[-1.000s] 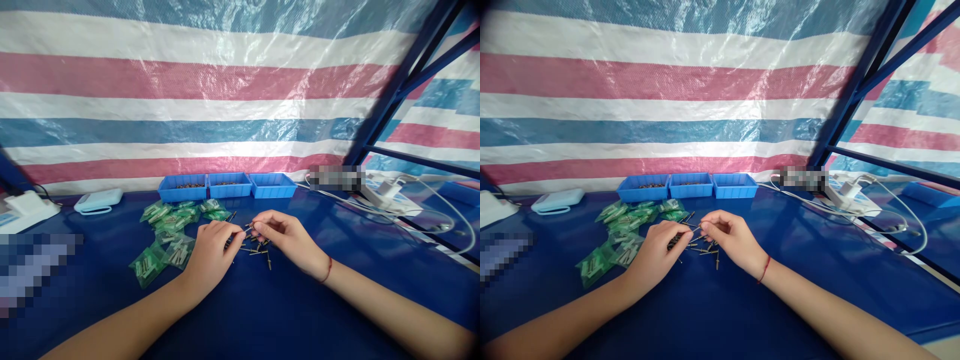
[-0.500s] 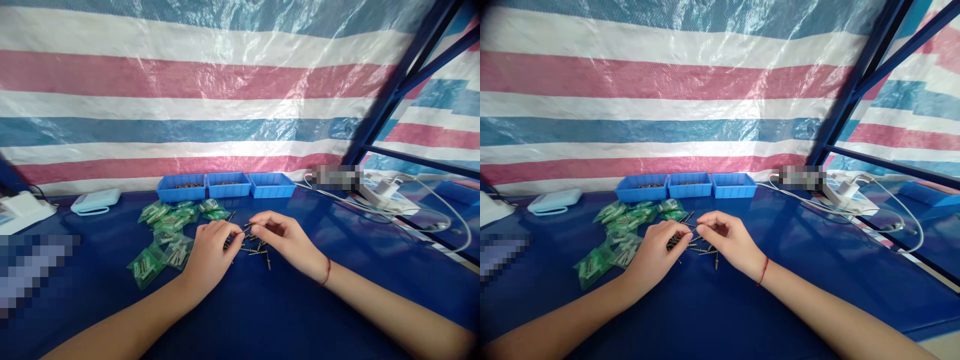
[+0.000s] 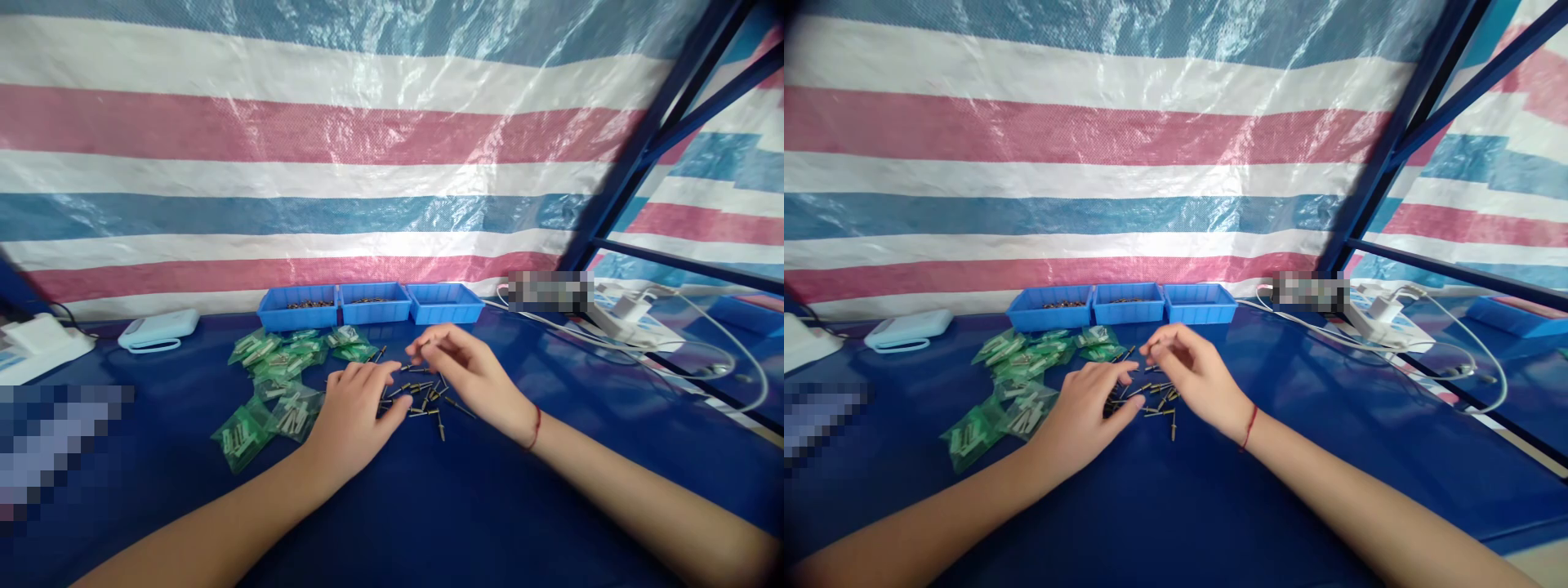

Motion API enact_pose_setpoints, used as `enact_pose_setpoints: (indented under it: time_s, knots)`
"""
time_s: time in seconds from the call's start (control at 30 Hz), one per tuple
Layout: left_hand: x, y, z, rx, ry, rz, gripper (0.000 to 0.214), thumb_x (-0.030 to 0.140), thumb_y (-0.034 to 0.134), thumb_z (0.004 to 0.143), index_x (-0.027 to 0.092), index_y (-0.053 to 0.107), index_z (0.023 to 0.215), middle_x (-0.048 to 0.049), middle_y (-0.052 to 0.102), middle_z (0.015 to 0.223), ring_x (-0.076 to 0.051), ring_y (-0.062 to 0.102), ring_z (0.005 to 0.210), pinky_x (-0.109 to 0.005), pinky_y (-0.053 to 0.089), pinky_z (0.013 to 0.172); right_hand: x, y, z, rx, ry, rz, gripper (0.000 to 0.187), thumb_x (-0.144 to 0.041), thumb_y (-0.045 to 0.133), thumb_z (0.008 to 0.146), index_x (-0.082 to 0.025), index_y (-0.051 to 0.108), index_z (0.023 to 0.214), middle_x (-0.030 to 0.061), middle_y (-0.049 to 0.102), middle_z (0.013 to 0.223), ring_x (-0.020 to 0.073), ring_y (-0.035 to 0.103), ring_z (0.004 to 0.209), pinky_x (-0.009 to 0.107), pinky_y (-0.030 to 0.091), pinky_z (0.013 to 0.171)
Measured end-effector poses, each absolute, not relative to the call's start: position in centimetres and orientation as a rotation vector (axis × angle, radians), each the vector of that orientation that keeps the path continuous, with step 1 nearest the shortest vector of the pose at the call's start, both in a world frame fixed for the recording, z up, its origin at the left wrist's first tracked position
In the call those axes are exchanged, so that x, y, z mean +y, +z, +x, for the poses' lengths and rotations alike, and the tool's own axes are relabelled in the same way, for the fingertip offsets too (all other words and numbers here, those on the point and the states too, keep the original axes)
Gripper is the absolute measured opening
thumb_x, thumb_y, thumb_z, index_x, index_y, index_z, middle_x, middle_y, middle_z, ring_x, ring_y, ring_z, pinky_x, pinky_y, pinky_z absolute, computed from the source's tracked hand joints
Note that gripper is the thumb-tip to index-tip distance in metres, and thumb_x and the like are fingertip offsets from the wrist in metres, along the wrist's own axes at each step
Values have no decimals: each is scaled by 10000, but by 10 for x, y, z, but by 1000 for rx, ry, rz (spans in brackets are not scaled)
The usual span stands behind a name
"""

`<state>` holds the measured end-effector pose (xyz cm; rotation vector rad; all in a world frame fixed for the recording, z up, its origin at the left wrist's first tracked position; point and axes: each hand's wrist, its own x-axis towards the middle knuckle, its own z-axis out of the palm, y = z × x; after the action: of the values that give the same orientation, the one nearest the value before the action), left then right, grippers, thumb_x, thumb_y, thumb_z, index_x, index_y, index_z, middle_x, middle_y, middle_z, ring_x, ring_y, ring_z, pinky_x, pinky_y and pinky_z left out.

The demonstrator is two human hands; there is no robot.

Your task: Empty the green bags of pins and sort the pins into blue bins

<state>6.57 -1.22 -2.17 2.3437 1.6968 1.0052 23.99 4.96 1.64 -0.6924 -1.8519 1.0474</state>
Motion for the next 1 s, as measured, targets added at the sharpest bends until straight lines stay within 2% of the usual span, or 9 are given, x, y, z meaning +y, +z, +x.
enact_pose_setpoints:
  time_s: [0.13,0.3,0.4,0.5,0.6,0.7,0.83,0.93,1.0]
  knots:
    - [-14,-22,66,1624,828,2496,245,403,580,850,288,640,1058,-17,629,1148,-260,488,1123,-451,328,884,87,26,227,-1882,708,-719,165,-321,538,879,-180,582,954,56,673,899,169,642,823,319,511,752]
    - [-13,-23,64,1618,811,2504,162,357,558,878,296,672,976,7,648,1090,-232,490,1102,-432,319,860,147,38,186,-2107,84,-788,185,-236,465,913,-183,603,1023,69,686,960,192,639,880,326,497,782]
    - [-14,-21,64,1616,812,2506,154,322,520,907,299,671,917,28,650,1046,-210,500,1061,-416,314,835,167,39,165,-2221,-72,-845,224,-186,455,903,-160,592,1077,106,677,1001,232,619,930,368,472,822]
    - [-15,-20,63,1614,790,2505,185,291,486,926,285,663,871,30,650,1002,-200,502,1032,-405,310,820,158,35,163,-2283,-92,-835,252,-175,501,868,-147,591,1102,126,662,1024,253,599,952,390,449,846]
    - [-15,-19,63,1630,772,2508,197,282,471,935,277,653,859,26,648,967,-200,500,1012,-393,314,802,123,30,183,-2434,-37,-738,178,-175,471,881,-171,637,946,74,671,937,209,598,906,346,441,844]
    - [-15,-20,64,1671,749,2516,207,272,450,942,261,640,862,16,642,957,-201,505,973,-377,325,770,83,27,216,-2603,203,-687,173,-123,466,852,-179,629,838,26,664,839,154,597,787,284,453,748]
    - [-13,-21,65,1769,715,2511,223,249,406,954,236,619,890,-1,632,961,-204,512,944,-370,335,746,55,20,247,-2733,431,-636,153,-151,537,819,-177,618,947,38,643,918,159,586,857,287,458,792]
    - [-13,-22,65,1832,710,2507,231,242,384,959,228,607,896,-8,629,973,-209,514,947,-371,335,745,53,13,252,-2753,435,-637,198,-232,596,809,-171,620,995,71,623,1006,194,573,930,324,459,837]
    - [-13,-23,65,1849,712,2516,231,243,375,961,226,599,903,-14,630,981,-214,512,955,-373,332,745,56,8,250,-2758,413,-624,166,-237,571,837,-174,630,979,78,621,1015,199,570,936,335,457,845]
